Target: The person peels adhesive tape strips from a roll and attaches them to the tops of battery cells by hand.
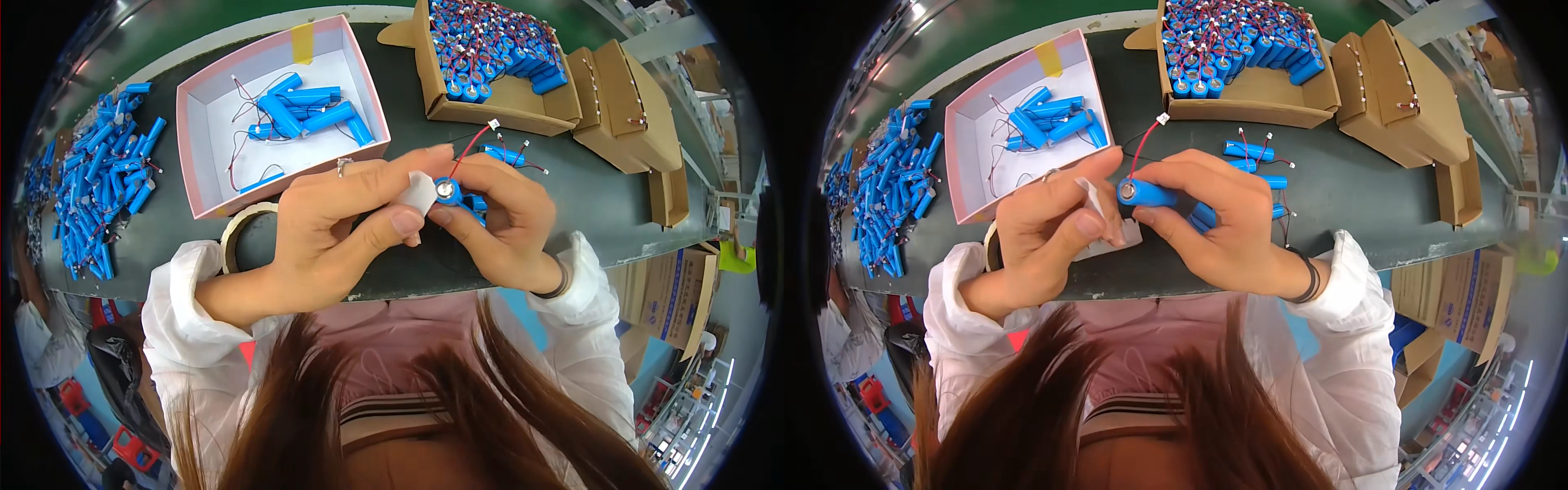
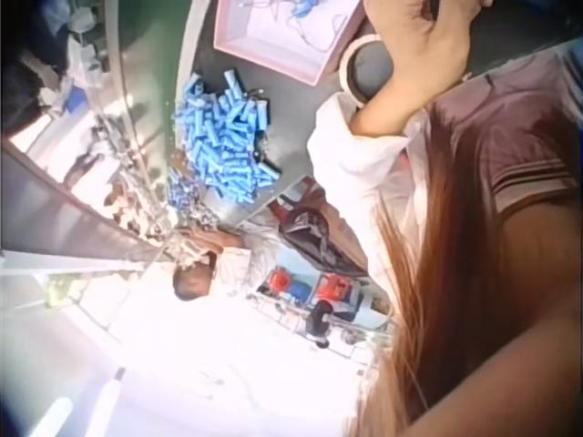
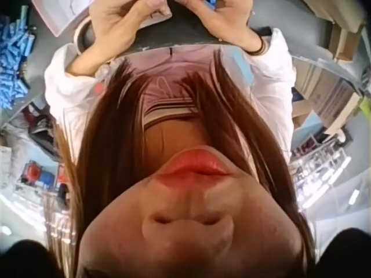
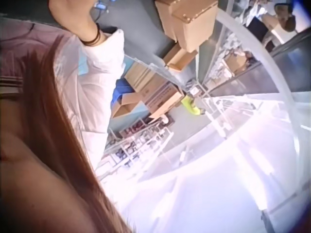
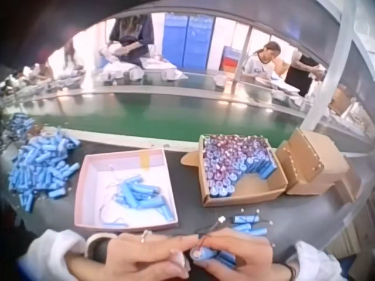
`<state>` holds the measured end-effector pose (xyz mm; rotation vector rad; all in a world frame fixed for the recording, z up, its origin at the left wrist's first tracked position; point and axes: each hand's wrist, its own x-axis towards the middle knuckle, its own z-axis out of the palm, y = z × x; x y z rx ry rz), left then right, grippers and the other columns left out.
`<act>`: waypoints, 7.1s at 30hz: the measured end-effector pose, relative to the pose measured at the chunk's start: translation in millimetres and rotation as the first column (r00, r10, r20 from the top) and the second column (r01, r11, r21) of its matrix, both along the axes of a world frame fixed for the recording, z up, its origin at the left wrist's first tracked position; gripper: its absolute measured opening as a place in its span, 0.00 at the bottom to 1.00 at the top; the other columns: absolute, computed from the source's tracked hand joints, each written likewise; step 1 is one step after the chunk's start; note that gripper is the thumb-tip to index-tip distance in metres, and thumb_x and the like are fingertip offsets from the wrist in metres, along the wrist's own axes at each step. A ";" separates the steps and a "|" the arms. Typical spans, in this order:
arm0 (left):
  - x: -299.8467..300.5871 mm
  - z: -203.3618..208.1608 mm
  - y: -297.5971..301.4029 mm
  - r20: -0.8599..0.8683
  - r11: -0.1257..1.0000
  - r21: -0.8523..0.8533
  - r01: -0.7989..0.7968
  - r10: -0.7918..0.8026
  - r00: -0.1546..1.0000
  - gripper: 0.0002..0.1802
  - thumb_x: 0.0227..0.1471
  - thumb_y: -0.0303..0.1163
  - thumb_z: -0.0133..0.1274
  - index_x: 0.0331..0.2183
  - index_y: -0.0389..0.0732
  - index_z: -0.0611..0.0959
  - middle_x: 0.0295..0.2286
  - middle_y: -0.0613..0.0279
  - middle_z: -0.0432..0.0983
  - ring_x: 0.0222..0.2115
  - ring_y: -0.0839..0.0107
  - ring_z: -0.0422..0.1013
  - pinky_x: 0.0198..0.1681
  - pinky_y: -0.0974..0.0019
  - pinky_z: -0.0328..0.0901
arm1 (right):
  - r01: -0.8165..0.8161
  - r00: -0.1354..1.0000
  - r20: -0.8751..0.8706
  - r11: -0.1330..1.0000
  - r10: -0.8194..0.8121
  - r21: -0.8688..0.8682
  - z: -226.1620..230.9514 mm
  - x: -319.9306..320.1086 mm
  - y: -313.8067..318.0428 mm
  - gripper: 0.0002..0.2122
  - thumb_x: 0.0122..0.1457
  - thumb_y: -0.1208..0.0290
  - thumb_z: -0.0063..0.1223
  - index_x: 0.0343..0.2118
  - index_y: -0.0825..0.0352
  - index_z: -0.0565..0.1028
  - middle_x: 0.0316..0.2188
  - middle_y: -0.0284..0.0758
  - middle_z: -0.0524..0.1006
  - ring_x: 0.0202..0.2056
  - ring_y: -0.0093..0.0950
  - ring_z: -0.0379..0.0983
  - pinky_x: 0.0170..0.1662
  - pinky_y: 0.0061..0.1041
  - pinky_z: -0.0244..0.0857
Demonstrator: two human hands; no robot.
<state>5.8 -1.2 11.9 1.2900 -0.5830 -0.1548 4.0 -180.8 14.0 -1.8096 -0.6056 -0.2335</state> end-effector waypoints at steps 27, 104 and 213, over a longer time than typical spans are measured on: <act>-2.7 3.9 2.0 -0.222 0.999 0.046 -0.020 0.030 0.975 0.18 0.48 0.25 0.48 0.43 0.32 0.70 0.16 0.67 0.71 0.19 0.84 0.65 0.25 0.81 0.58 | 0.030 0.994 0.113 0.992 -0.017 -0.119 -7.4 -1.9 1.4 0.13 0.36 0.87 0.52 0.30 0.75 0.71 0.29 0.41 0.74 0.29 0.27 0.70 0.32 0.20 0.63; 0.3 1.9 -1.0 -0.508 0.977 0.167 0.132 -0.030 0.861 0.06 0.45 0.27 0.53 0.24 0.33 0.76 0.19 0.65 0.71 0.20 0.84 0.64 0.22 0.81 0.57 | -0.065 0.926 -0.347 0.969 0.147 0.238 -15.4 -2.7 13.0 0.11 0.55 0.68 0.39 0.27 0.73 0.66 0.26 0.38 0.68 0.28 0.20 0.61 0.32 0.18 0.55; -2.3 7.1 -23.0 0.321 0.983 0.181 -0.042 -0.018 0.947 0.10 0.43 0.25 0.52 0.32 0.34 0.78 0.26 0.59 0.72 0.28 0.70 0.68 0.33 0.70 0.61 | 0.167 0.973 0.228 0.575 0.035 -0.801 9.7 29.2 -39.7 0.10 0.39 0.79 0.50 0.28 0.66 0.67 0.22 0.42 0.71 0.26 0.42 0.68 0.27 0.38 0.59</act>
